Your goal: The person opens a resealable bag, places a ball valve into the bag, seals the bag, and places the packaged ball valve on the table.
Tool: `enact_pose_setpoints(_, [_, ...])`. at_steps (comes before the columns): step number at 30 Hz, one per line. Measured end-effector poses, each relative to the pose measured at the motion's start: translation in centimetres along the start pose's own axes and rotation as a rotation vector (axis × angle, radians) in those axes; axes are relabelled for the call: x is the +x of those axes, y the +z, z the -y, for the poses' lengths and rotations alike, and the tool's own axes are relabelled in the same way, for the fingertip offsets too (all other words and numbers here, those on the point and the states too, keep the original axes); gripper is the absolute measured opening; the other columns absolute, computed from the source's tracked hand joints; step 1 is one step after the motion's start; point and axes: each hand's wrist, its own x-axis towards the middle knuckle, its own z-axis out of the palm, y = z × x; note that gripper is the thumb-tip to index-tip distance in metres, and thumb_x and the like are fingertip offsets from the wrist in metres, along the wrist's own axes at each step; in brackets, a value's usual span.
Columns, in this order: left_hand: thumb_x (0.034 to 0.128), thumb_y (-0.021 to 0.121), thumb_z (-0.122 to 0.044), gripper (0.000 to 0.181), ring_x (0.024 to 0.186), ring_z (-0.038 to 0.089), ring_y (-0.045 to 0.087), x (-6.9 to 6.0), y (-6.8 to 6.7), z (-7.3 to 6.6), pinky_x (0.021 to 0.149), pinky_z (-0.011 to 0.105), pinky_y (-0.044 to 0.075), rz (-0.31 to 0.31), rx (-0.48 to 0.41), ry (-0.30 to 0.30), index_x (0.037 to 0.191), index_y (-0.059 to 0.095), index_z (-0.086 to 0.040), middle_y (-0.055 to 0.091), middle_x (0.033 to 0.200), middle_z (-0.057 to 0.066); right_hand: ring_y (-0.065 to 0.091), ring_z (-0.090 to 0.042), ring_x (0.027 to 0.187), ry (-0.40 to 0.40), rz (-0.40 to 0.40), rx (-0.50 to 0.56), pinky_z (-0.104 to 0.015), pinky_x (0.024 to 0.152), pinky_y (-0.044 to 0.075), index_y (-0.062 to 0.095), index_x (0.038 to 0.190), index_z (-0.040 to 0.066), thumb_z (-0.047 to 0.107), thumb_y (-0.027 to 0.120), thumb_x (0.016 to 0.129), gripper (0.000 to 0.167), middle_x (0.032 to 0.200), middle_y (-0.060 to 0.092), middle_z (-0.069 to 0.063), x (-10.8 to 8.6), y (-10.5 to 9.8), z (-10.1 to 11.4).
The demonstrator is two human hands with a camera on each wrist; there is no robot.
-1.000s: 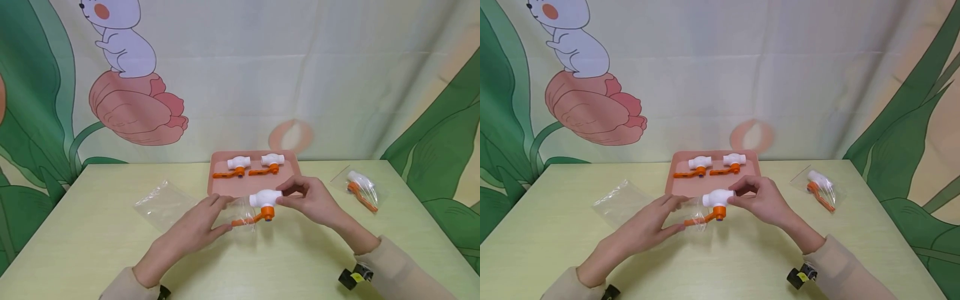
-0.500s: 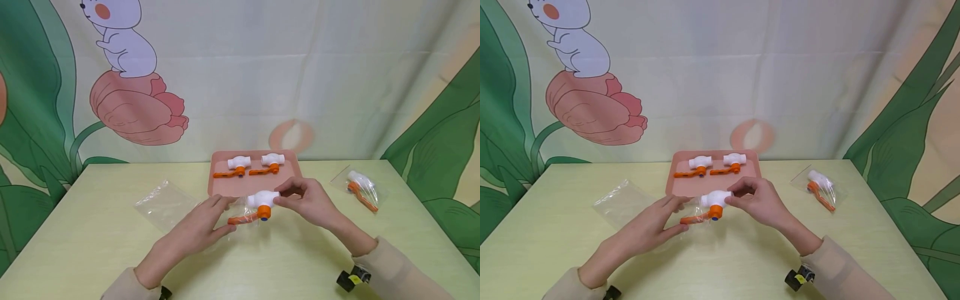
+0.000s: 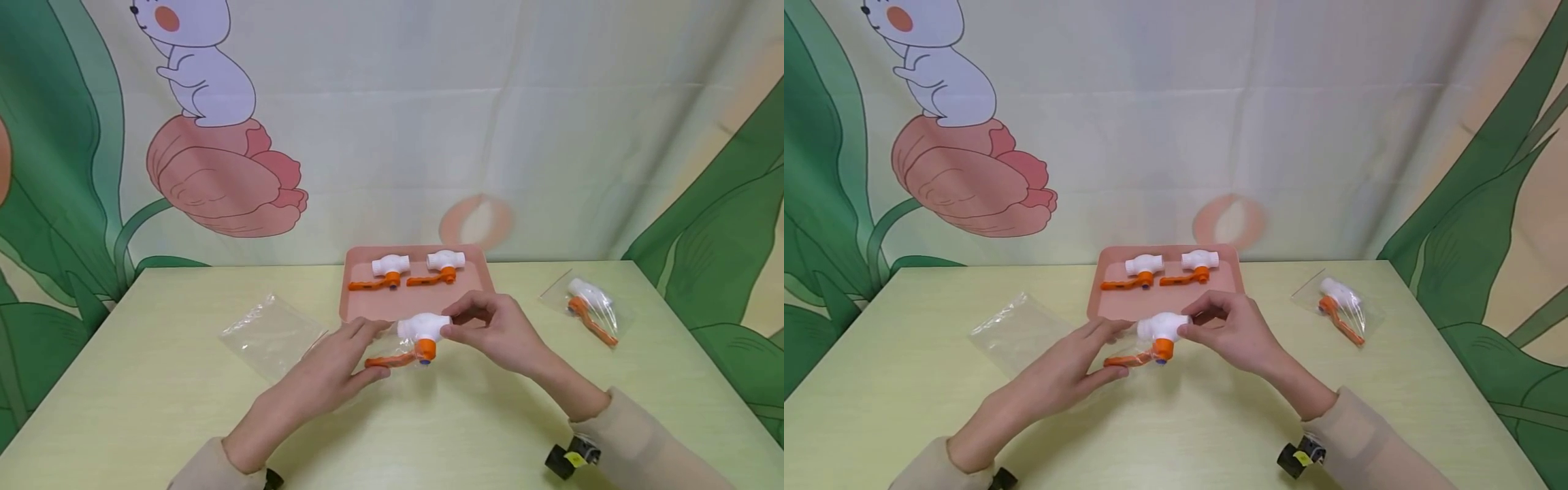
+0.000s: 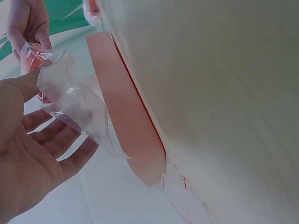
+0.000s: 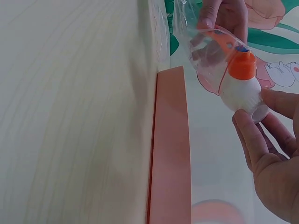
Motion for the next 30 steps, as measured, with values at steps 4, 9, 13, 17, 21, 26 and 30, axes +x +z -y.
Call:
enact_pose_setpoints(4, [0.0936, 0.079, -0.025, 0.064, 0.105, 0.021, 0.063, 0.1, 0.1, -0.2, 0.09, 0.039, 0.055, 0.003, -0.016, 0.012, 0.147, 0.049, -0.008, 0.061, 0.133, 0.005, 0.068, -0.025, 0.094, -0.001, -0.001, 0.008, -0.034, 0.078, 0.06, 0.073, 0.107, 0.008, 0.013, 0.082, 0.09, 0.02, 0.102, 0.07, -0.006, 0.0, 0.3, 0.0])
enact_pose_setpoints(9, [0.0948, 0.077, -0.024, 0.065, 0.126, 0.023, 0.058, 0.3, 0.0, -0.4, 0.104, 0.041, 0.048, 0.005, -0.055, 0.026, 0.149, 0.046, -0.005, 0.058, 0.142, 0.007, 0.068, -0.025, 0.093, -0.016, 0.002, 0.031, -0.035, 0.078, 0.06, 0.073, 0.107, 0.007, 0.013, 0.082, 0.089, 0.021, 0.102, 0.07, -0.007, 0.0, 0.4, 0.1])
enact_pose_setpoints(13, [0.0945, 0.077, -0.026, 0.067, 0.131, 0.022, 0.055, 0.4, 0.0, -0.6, 0.107, 0.041, 0.046, -0.007, -0.067, 0.016, 0.149, 0.046, -0.002, 0.058, 0.143, 0.008, 0.068, -0.026, 0.093, -0.032, 0.003, 0.036, -0.035, 0.077, 0.06, 0.074, 0.107, 0.006, 0.013, 0.083, 0.088, 0.022, 0.102, 0.07, -0.007, 0.1, 0.4, 0.2])
enact_pose_setpoints(17, [0.0935, 0.078, -0.028, 0.069, 0.129, 0.022, 0.056, 0.6, 0.0, -0.8, 0.107, 0.041, 0.046, -0.018, -0.096, 0.01, 0.149, 0.047, -0.002, 0.058, 0.141, 0.007, 0.068, -0.025, 0.093, -0.037, 0.0, 0.034, -0.035, 0.077, 0.06, 0.074, 0.106, 0.006, 0.012, 0.083, 0.088, 0.021, 0.101, 0.07, -0.006, 0.1, 0.5, 0.3])
enact_pose_setpoints(21, [0.0927, 0.079, -0.029, 0.068, 0.127, 0.018, 0.056, 0.8, 0.1, -1.0, 0.106, 0.038, 0.047, -0.023, -0.158, 0.021, 0.148, 0.048, -0.004, 0.058, 0.139, 0.004, 0.069, -0.026, 0.092, -0.063, 0.023, 0.05, -0.035, 0.077, 0.06, 0.075, 0.105, 0.006, 0.009, 0.083, 0.087, 0.019, 0.101, 0.071, -0.006, 0.2, 0.7, 0.4])
enact_pose_setpoints(26, [0.0907, 0.082, -0.028, 0.068, 0.12, 0.014, 0.057, 1.0, 0.3, -1.4, 0.102, 0.035, 0.049, -0.032, -0.167, 0.052, 0.145, 0.049, -0.003, 0.059, 0.134, 0.002, 0.07, -0.025, 0.093, -0.101, 0.054, 0.055, -0.035, 0.079, 0.06, 0.076, 0.105, 0.007, 0.006, 0.082, 0.088, 0.019, 0.102, 0.072, -0.005, 0.4, 1.1, 0.2])
enact_pose_setpoints(30, [0.0891, 0.083, -0.028, 0.07, 0.116, 0.013, 0.058, 1.1, 0.5, -1.7, 0.1, 0.034, 0.05, -0.038, -0.179, 0.062, 0.145, 0.049, -0.003, 0.058, 0.133, 0.001, 0.07, -0.024, 0.093, -0.102, 0.055, 0.046, -0.034, 0.079, 0.06, 0.076, 0.107, 0.007, 0.007, 0.081, 0.088, 0.02, 0.102, 0.073, -0.004, 0.4, 1.1, 0.2])
